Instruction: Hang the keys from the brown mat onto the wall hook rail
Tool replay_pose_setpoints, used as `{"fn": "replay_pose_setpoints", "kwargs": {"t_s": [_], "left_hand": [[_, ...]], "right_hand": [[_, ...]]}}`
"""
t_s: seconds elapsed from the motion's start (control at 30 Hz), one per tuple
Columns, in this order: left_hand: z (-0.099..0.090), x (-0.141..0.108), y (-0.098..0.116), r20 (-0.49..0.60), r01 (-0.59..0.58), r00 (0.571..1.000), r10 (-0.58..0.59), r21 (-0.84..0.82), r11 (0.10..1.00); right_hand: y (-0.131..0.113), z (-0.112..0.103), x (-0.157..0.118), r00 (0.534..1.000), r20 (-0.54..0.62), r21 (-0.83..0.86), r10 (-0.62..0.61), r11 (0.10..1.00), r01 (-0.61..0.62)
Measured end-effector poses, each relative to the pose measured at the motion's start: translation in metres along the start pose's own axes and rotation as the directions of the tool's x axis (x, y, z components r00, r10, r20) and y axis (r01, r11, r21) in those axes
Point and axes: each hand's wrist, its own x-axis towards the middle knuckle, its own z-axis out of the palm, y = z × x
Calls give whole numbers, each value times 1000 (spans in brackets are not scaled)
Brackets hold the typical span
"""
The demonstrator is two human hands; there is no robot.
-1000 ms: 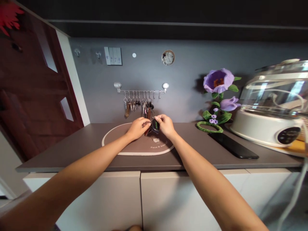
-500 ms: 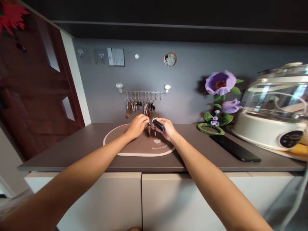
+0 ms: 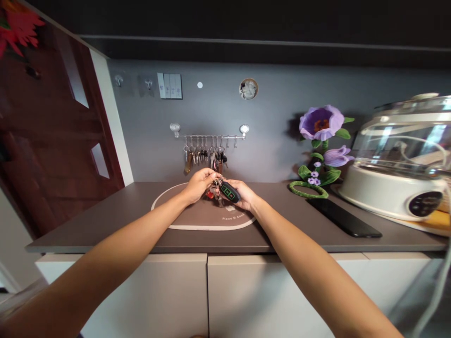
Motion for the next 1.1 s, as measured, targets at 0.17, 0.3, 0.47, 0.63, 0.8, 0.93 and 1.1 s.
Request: {"fn": "replay_pose_setpoints", "kwargs": {"t_s": [0.17,0.3,0.47,0.63,0.8,0.93,1.1], "left_hand": [[1,0,2,-22,96,994,-103,-212,972],[1,1,3,-56,104,991,-124,-281,954],[1,3,1,-99,105,985,-143,-320,941],[5,2,2,-100,141,977,-187,-354,925],[8,0,2,-120,106,981,-155,-341,934],[6,1,-1,-107,82,988,-114,-261,962],[5,1,-4,-87,40,995,-55,-163,986]], "right_hand": [[0,4,0,999,-19,-65,-39,997,38],[2,1,5,986,-124,-113,-116,988,102],[2,-2,9,927,-257,-180,-274,956,233],[1,2,6,904,-201,-266,-378,909,321],[3,4,6,903,-108,-316,-416,875,366],[5,0,8,894,-99,-329,-438,862,386],[4,1,8,887,-94,-343,-453,851,398]]}}
